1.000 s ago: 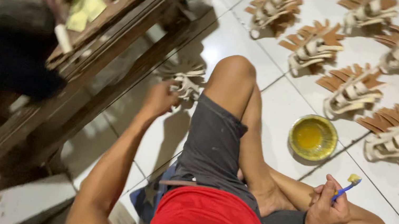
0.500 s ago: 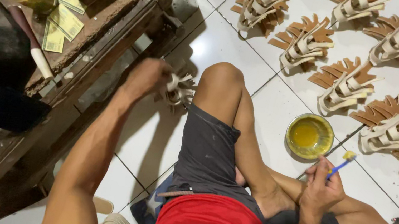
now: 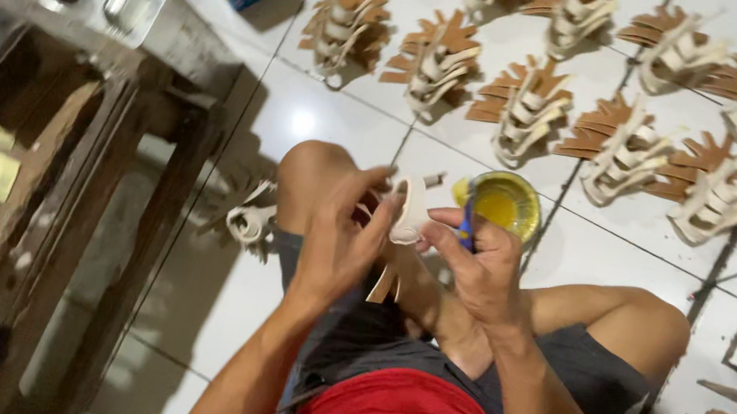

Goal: The person sits on the floor and applies yellow glue to star-shaped wooden pieces using a small brush. They dip the brush into a container of glue, coat the surfaces, and place the treated pieces among others on the floor.

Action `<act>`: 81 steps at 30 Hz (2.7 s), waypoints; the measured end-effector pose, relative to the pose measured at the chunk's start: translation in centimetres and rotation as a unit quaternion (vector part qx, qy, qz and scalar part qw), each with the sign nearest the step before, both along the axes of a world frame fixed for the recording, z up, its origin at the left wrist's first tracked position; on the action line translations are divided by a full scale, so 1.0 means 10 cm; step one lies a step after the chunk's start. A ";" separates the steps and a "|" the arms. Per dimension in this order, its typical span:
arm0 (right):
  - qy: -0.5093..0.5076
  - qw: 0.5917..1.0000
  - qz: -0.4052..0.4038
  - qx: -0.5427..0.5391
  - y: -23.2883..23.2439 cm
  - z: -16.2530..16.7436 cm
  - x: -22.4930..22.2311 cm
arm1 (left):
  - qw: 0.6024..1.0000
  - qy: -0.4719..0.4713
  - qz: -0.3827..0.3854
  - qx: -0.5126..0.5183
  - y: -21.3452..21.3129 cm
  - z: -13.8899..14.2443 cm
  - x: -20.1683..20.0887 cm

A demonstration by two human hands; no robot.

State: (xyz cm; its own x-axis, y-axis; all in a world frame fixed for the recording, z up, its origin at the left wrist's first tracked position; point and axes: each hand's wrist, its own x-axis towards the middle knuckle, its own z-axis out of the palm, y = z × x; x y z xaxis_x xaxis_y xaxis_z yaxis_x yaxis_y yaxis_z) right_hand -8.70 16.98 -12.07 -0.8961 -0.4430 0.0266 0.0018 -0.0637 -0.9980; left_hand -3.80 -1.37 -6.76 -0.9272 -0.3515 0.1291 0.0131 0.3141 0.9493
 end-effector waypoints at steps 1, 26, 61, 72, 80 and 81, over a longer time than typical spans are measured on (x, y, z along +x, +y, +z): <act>-0.056 0.998 -0.020 -0.020 0.08 0.01 -0.04 | 0.997 0.065 0.012 -0.039 0.09 0.04 0.00; -0.078 0.989 -0.124 -0.008 0.92 -0.45 0.30 | 0.974 -0.065 -0.191 0.105 0.72 -0.20 0.08; -0.133 0.982 -0.107 0.084 1.19 -0.66 -0.13 | 0.967 0.036 -0.189 0.169 0.47 -0.67 0.03; 0.206 0.809 0.000 0.550 1.23 -1.31 -0.71 | 0.863 -0.119 -0.070 0.486 0.38 -0.61 0.05; 0.213 0.798 -0.108 0.554 2.35 -0.73 -0.27 | 0.884 -0.078 -0.115 0.447 0.29 -0.56 -0.07; 0.196 0.793 -0.161 0.555 2.52 -0.60 -0.23 | 0.908 -0.028 -0.135 0.395 0.28 -0.56 -0.09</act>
State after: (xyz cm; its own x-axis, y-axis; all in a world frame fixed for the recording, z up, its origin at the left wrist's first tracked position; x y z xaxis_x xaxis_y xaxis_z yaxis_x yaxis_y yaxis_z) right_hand -10.98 42.17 -18.02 -0.9867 -0.1385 0.0848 -0.1600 0.9189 -0.3605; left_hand -4.65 1.40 -12.40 -0.9909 -0.0723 -0.1139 -0.0666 -0.4724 0.8789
